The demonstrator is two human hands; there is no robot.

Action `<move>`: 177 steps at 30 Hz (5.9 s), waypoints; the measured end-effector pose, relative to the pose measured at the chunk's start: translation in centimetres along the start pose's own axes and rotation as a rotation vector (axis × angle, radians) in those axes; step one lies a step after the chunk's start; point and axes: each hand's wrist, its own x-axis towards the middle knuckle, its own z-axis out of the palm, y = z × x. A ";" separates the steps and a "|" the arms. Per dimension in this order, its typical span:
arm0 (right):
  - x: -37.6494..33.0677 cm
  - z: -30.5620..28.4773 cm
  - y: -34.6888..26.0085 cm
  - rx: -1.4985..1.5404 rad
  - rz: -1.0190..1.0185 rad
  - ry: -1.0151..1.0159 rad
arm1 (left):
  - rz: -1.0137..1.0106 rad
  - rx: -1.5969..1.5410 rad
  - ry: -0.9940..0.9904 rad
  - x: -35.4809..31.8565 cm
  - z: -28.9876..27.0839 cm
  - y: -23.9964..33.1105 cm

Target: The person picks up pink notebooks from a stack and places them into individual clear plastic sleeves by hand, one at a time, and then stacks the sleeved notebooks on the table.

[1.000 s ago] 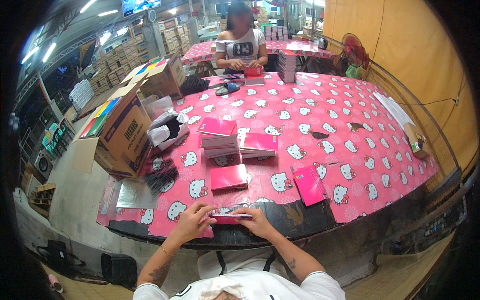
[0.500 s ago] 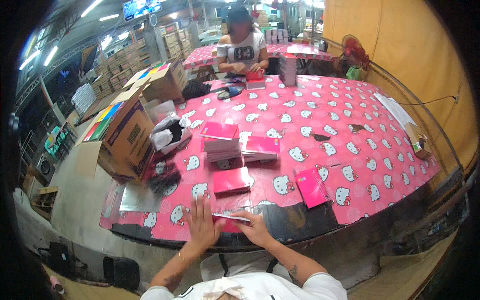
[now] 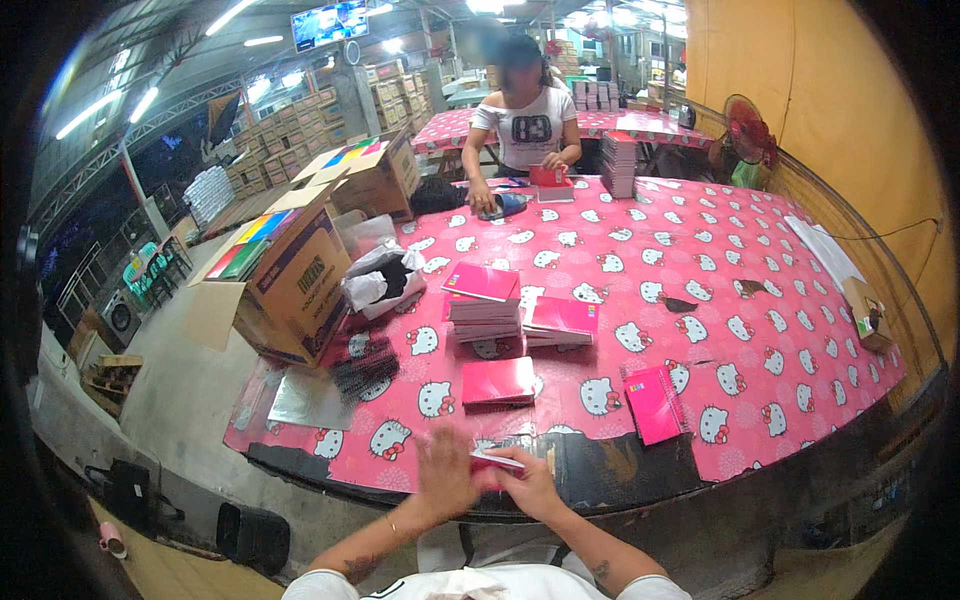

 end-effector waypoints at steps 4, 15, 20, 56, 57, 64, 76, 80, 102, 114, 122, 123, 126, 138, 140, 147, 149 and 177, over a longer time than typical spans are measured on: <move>1.2 -0.8 -1.0 -0.111 -0.035 0.142 | -0.012 -0.027 -0.038 -1.0 -1.1 1.3; 1.4 -3.3 3.3 -0.264 0.000 -0.220 | -0.063 -0.089 -0.315 2.1 -2.1 -0.6; 1.9 -2.9 3.1 -0.238 -0.026 -0.202 | -0.061 -0.252 -0.143 -2.8 0.2 1.4; 2.4 -2.9 0.3 -0.450 0.016 -0.176 | -0.081 -0.345 -0.142 6.0 -2.8 0.1; 2.4 -3.1 0.6 -0.475 -0.076 -0.172 | -0.077 -0.362 -0.161 6.0 -2.8 0.1; 2.5 -7.6 -2.4 -0.347 0.003 -0.263 | -0.072 -0.430 -0.097 5.5 -2.4 0.5; 3.7 -8.0 -4.6 -0.516 -0.254 -0.451 | 0.017 -0.461 -0.117 5.3 -2.3 0.3; 3.5 -8.2 -5.2 -0.515 -0.281 -0.504 | 0.104 -0.479 -0.138 6.0 -3.2 0.4; -1.9 -16.5 -3.4 -1.349 -0.402 0.414 | 0.059 -0.304 -0.025 11.3 1.4 -4.9; -1.2 -18.3 -6.4 -1.317 -0.067 0.181 | 0.012 -0.291 0.088 9.4 -0.4 -5.2; -1.4 -6.5 0.9 -0.379 -0.086 0.148 | 0.026 -0.629 0.044 6.9 0.5 -3.0; -1.0 -6.1 0.9 -0.342 -0.093 0.167 | -0.087 -0.522 0.069 6.4 1.0 -6.9; -1.0 -5.0 0.6 -0.218 -0.060 0.180 | -0.407 0.075 -0.020 4.8 1.3 -19.0; 1.4 -4.8 1.2 -0.098 0.079 -0.051 | -0.306 0.350 -0.118 1.5 3.6 -22.9; 1.2 -5.0 1.3 -0.115 0.080 -0.044 | -0.367 0.293 -0.058 2.6 2.9 -21.2; 1.6 -4.9 1.2 -0.156 0.103 -0.037 | -0.453 0.178 -0.164 0.3 1.7 -16.5; 1.5 -5.0 1.1 -0.168 0.132 -0.054 | -0.426 0.027 -0.081 -0.3 1.6 -16.3; 1.8 -5.4 1.4 -0.097 0.096 -0.092 | -0.115 -0.702 -0.341 5.1 -3.1 -7.1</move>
